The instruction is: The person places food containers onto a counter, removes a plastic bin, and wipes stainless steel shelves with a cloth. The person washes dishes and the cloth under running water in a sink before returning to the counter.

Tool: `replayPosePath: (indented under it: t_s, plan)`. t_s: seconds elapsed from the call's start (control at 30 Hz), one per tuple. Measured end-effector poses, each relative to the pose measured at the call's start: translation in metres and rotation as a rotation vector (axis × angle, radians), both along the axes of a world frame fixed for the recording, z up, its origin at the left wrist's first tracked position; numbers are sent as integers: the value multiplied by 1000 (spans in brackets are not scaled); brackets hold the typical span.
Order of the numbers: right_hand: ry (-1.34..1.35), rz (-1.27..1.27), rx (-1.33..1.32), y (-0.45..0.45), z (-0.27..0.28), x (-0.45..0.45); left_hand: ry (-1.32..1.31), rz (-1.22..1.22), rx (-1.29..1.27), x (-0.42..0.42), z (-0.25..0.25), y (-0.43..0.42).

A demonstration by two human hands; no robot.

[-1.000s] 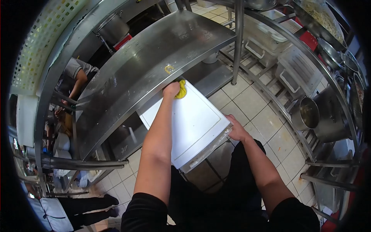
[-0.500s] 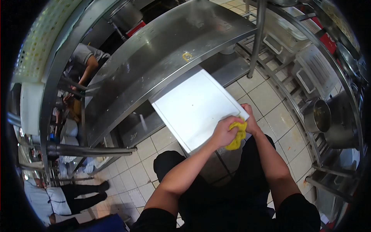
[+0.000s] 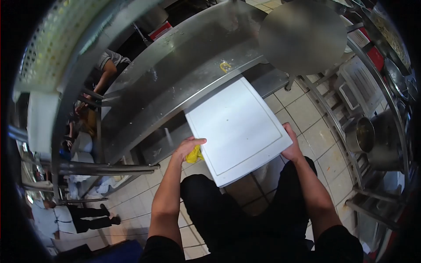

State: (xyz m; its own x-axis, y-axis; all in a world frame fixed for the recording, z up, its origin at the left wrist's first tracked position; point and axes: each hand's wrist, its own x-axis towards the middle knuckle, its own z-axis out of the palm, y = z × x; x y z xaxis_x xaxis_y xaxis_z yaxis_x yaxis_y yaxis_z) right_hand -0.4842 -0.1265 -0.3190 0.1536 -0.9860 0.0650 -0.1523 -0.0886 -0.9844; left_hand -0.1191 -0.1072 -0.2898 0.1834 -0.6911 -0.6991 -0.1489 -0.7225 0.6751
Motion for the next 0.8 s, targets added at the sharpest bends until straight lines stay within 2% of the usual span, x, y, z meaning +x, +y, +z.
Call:
replayPosePath:
  t_s: [0.03,0.1,0.17,0.23,0.33,0.43,0.6,0.67,0.7,0.77,0.8]
  plan:
    - [-18,-7,21,8,14,-5,145,-20,-38,1,-2,7]
    - [-30,-50,12,21,43,-21,257,-37,53,-14,24,19]
    - [78,-114,64,38,77,-38,350,-10,96,-23,23,33]
    - [112,-165,102,59,117,-57,372,-38,150,-45,46,47]
    - [197,-258,108,96,188,-90,408,-125,173,-87,118,59]
    - [145,-361,155,139,260,-129,496,-297,189,-119,181,63]
    - [118,-540,73,184,450,-174,479,-365,111,-182,354,44]
    - [168,-604,116,200,531,-188,468,-430,48,-205,448,36]
    - [167,-603,79,204,565,-191,453,-485,26,-212,491,29]
    - [-19,-557,-167,210,625,-201,437,-515,-43,-224,564,12]
    - [127,-548,-217,212,644,-213,415,-542,-75,-227,600,6]
